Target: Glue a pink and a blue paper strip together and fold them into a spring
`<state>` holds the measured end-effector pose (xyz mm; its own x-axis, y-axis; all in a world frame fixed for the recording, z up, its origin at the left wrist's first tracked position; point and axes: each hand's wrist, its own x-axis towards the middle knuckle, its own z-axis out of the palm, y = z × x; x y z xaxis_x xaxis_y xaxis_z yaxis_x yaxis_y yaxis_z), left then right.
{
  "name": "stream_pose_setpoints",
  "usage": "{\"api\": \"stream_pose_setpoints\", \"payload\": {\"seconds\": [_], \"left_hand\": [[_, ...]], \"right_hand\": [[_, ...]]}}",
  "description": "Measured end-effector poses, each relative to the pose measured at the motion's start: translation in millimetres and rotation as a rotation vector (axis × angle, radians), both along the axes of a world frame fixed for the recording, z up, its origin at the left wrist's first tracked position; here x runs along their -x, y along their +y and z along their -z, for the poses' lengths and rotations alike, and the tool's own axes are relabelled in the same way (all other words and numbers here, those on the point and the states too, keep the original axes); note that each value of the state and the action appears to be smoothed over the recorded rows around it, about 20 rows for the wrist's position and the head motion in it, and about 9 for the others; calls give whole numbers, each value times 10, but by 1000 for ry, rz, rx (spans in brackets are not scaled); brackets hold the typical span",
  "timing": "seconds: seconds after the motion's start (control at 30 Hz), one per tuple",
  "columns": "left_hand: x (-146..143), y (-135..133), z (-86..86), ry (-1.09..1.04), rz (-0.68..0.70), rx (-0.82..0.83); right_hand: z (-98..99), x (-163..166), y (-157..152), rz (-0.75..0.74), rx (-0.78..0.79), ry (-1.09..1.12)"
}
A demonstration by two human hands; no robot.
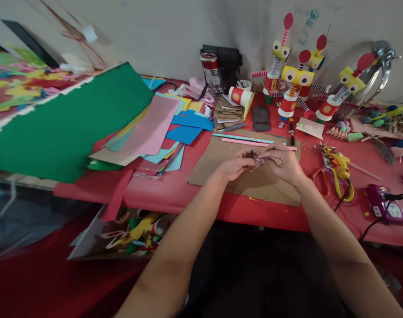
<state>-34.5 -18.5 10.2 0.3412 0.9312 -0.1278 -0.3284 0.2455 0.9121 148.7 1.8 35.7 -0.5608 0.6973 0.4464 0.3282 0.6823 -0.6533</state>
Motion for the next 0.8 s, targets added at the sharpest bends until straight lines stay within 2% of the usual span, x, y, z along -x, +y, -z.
{"api": "stream_pose_setpoints", "payload": {"seconds": [0.53,0.8], "left_hand": [[39,5,23,3,-35,-40],[59,26,56,-39,-72,-86]], "right_hand": [[73,-27,29,3,-98,-30],[100,-33,13,-5,-246,-69]]}}
